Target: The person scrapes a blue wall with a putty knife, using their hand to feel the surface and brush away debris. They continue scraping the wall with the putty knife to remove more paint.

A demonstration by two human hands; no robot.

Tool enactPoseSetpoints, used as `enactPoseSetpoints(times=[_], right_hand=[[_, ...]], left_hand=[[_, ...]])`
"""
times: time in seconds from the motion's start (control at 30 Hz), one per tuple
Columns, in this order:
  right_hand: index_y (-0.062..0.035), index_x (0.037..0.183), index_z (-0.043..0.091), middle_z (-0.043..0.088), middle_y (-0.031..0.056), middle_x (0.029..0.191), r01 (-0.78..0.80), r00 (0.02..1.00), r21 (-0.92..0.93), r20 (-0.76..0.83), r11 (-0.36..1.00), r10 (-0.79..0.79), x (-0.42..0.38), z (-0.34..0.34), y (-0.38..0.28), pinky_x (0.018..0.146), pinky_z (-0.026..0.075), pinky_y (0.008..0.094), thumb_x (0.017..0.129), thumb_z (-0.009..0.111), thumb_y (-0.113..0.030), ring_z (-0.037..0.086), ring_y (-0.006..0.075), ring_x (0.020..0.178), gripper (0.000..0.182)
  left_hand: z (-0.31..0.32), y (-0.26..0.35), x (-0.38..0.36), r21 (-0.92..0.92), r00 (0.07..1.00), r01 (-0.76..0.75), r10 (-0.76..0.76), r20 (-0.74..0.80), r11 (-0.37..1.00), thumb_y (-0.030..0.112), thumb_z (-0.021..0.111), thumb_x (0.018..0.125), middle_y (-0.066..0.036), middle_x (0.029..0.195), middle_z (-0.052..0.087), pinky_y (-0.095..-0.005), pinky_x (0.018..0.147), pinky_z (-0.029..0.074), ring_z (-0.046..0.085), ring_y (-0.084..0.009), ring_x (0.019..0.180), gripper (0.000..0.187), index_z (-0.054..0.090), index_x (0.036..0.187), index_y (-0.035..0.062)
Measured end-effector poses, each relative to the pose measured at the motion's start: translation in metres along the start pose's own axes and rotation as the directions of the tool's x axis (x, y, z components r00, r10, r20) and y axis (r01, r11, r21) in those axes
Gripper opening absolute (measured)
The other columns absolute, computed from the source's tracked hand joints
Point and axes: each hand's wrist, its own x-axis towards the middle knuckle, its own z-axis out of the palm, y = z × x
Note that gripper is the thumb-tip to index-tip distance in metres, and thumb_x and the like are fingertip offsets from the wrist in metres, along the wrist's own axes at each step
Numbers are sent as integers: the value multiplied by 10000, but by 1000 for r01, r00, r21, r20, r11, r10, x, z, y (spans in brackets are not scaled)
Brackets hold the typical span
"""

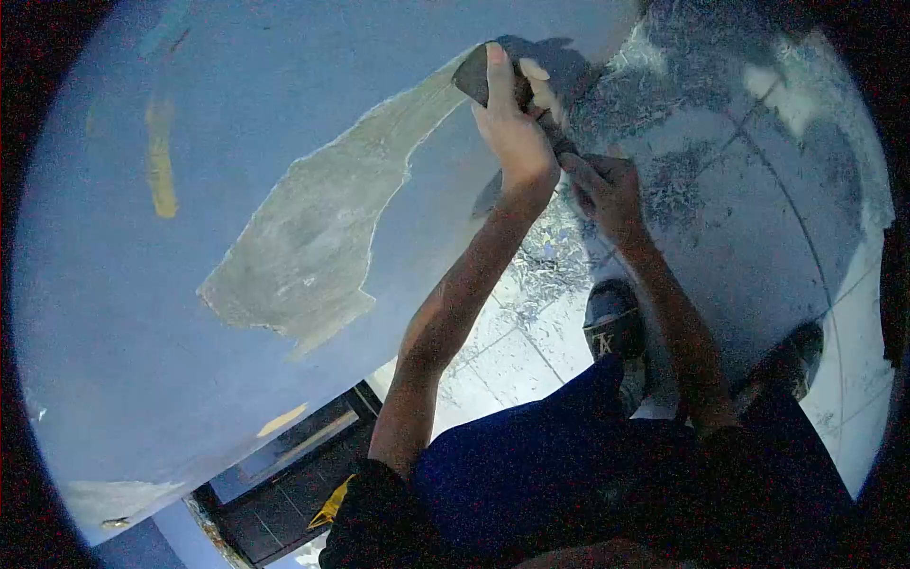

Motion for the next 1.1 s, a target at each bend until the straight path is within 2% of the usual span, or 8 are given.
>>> enactPoseSetpoints(times=[0.17, 0.33, 0.43, 0.57, 0.7, 0.8, 1.0, 1.1], right_hand=[[-57, 578, 535, 443, -33, 499, 7, 1000, -29, -17, 1000, -7, -5, 3, 8, 393, 251, 249, 872, 641, -259, 348, 55, 412, 372], [-35, 647, 602, 529, -5, 518, -22, 999, -112, -40, 993, 18, -16, -11, -16, 390, 290, 234, 855, 662, -221, 420, 66, 403, 286], [-35, 762, 672, 568, 38, 521, 126, 976, -319, -129, 939, -175, -32, -14, -20, 430, 372, 266, 824, 693, -307, 506, 107, 432, 279], [-45, 1073, 645, 617, 68, 757, 423, 725, -782, -10, 457, -688, -33, -17, -14, 543, 454, 297, 857, 637, -133, 553, 118, 606, 234], [-98, 1156, 610, 577, 47, 729, 584, 731, -463, -58, 667, -680, -30, -3, -10, 458, 403, 263, 854, 644, -140, 514, 116, 519, 307], [-47, 982, 649, 535, 8, 612, 145, 986, 93, -99, 985, -136, -34, 6, -17, 422, 364, 240, 876, 635, -203, 468, 82, 465, 188], [-43, 736, 602, 470, -3, 489, -206, 978, 127, 25, 970, 205, -25, 8, -14, 337, 250, 238, 908, 586, -322, 363, 75, 340, 328], [-86, 597, 561, 496, -19, 496, -92, 996, 202, 20, 975, 90, -21, 7, -13, 348, 255, 216, 850, 660, -356, 383, 53, 361, 383]], left_hand=[[-3, -4, -4, 67, 997, -50, 54, -56, 997, 422, 488, 935, 1, 505, 415, -260, 382, 309, 385, -102, 395, 427, 532, 707, 64], [-10, 8, -8, -138, 950, 232, -195, 243, 963, 443, 539, 905, -23, 574, 475, -261, 399, 362, 457, -119, 432, 436, 552, 784, 24], [4, 13, -24, 86, 968, 232, -238, 77, 969, 405, 486, 939, -52, 673, 533, -271, 492, 457, 520, -141, 530, 384, 560, 913, 28], [3, 10, -33, 173, 992, 93, -106, 69, 980, 353, 646, 849, -75, 744, 567, -292, 582, 505, 604, -161, 665, 370, 567, 957, 9], [-5, 16, -21, -194, 958, 130, -73, 276, 972, 367, 496, 930, -43, 733, 554, -255, 491, 413, 513, -127, 555, 372, 565, 984, 6], [-7, 15, -21, -58, 990, 73, -65, 123, 996, 391, 434, 955, -24, 669, 516, -253, 447, 377, 450, -116, 496, 409, 568, 983, 5], [-6, 11, -16, 82, 999, -34, 30, 42, 996, 401, 434, 960, -2, 596, 473, -248, 410, 342, 406, -95, 440, 415, 574, 858, 23], [-4, 7, -13, 101, 998, -56, 56, -2, 993, 395, 448, 956, 10, 561, 451, -244, 403, 307, 382, -80, 430, 418, 572, 799, 29]])
